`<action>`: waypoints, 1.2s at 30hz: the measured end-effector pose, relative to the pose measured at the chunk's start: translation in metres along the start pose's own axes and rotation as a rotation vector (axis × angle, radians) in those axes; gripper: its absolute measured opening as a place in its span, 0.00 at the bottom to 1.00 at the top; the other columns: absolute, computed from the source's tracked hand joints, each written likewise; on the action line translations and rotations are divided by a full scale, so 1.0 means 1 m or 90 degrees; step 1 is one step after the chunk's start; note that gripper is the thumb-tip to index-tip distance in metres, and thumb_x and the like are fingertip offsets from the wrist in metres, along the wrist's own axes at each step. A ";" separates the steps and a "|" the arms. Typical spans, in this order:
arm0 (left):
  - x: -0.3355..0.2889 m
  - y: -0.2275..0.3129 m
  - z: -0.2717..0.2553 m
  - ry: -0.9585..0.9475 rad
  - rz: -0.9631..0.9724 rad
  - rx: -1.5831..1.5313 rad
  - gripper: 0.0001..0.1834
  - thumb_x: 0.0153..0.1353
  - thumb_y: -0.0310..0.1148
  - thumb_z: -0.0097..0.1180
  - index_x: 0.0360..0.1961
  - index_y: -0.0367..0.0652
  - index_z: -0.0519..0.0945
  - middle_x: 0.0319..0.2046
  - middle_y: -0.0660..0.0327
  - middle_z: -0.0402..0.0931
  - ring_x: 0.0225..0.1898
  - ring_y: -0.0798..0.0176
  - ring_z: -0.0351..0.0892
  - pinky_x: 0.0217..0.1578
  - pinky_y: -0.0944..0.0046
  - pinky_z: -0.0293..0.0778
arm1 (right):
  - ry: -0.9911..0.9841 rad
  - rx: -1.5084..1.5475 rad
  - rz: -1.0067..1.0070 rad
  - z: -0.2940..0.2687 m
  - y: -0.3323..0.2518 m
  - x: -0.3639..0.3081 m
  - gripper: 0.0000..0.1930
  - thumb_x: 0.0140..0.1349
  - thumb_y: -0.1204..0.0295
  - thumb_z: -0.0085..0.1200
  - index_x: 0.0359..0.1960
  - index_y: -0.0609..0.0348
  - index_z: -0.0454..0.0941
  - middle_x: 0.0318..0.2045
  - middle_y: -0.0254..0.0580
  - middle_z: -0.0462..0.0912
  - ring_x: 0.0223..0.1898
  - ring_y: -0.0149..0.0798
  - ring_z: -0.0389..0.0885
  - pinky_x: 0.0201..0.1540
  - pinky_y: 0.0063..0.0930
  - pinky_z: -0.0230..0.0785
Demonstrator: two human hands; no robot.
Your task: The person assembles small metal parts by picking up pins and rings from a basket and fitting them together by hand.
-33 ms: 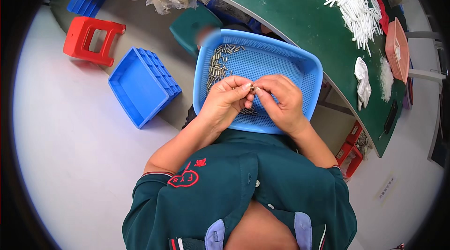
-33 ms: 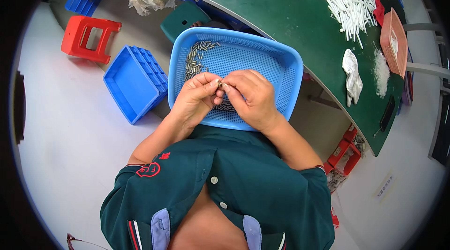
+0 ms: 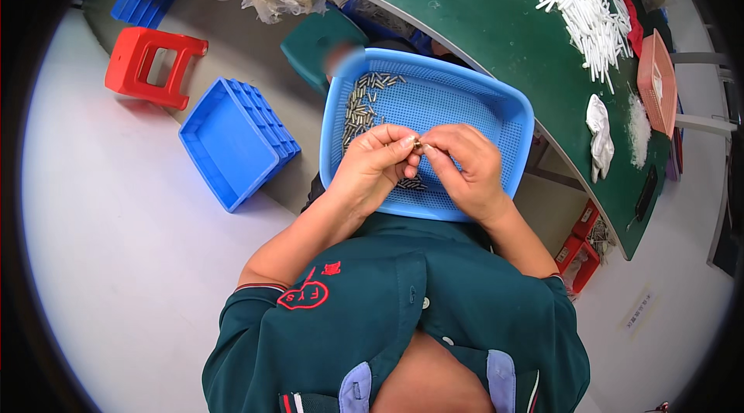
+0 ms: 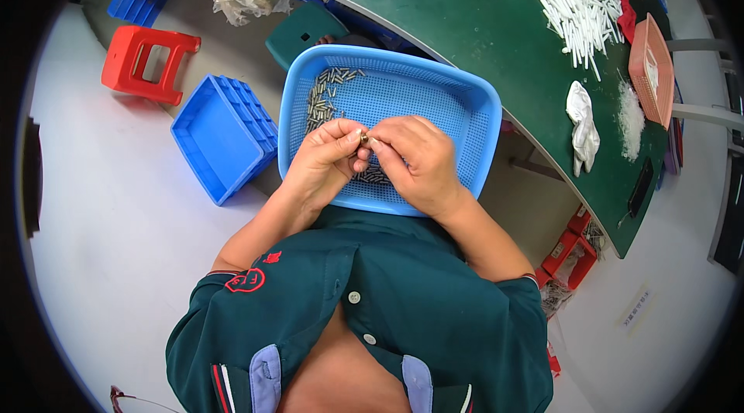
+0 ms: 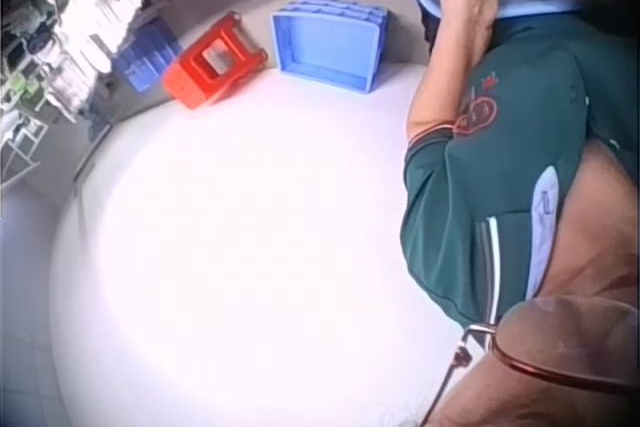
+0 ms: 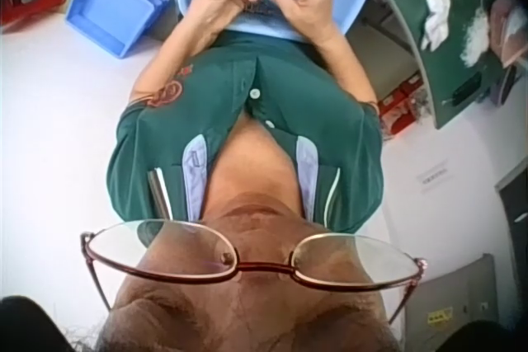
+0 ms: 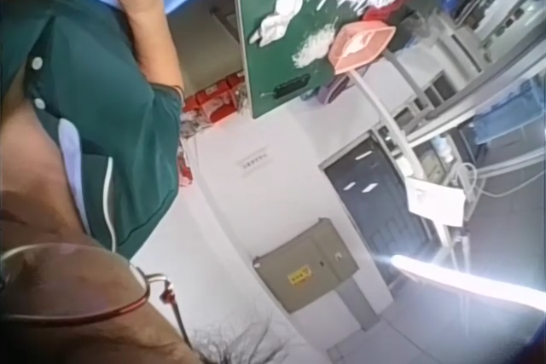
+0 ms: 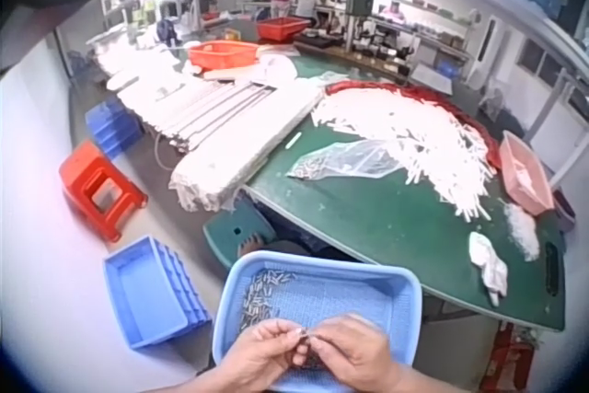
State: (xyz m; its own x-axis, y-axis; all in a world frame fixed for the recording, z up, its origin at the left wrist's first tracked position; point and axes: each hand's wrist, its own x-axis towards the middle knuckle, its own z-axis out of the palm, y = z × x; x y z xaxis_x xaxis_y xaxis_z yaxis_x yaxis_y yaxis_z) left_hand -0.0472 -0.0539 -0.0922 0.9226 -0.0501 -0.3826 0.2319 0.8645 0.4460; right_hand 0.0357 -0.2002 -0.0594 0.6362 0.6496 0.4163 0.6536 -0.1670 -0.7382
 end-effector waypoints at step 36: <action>0.005 0.032 -0.004 -0.038 0.063 -0.018 0.07 0.58 0.24 0.55 0.39 0.38 0.76 0.34 0.57 0.77 0.33 0.69 0.75 0.31 0.71 0.72 | -0.283 -0.316 -0.066 0.034 0.015 -0.013 0.03 0.44 0.74 0.51 0.23 0.57 0.74 0.22 0.40 0.74 0.26 0.43 0.76 0.24 0.35 0.70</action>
State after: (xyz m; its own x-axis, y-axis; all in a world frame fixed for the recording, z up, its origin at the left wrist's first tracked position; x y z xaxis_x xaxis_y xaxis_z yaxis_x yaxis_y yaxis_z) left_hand -0.0362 -0.0239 -0.0833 0.9575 0.0076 -0.2882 0.1302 0.8805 0.4558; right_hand 0.0232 -0.1859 -0.0935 0.4009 0.9061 0.1355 0.8803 -0.3400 -0.3310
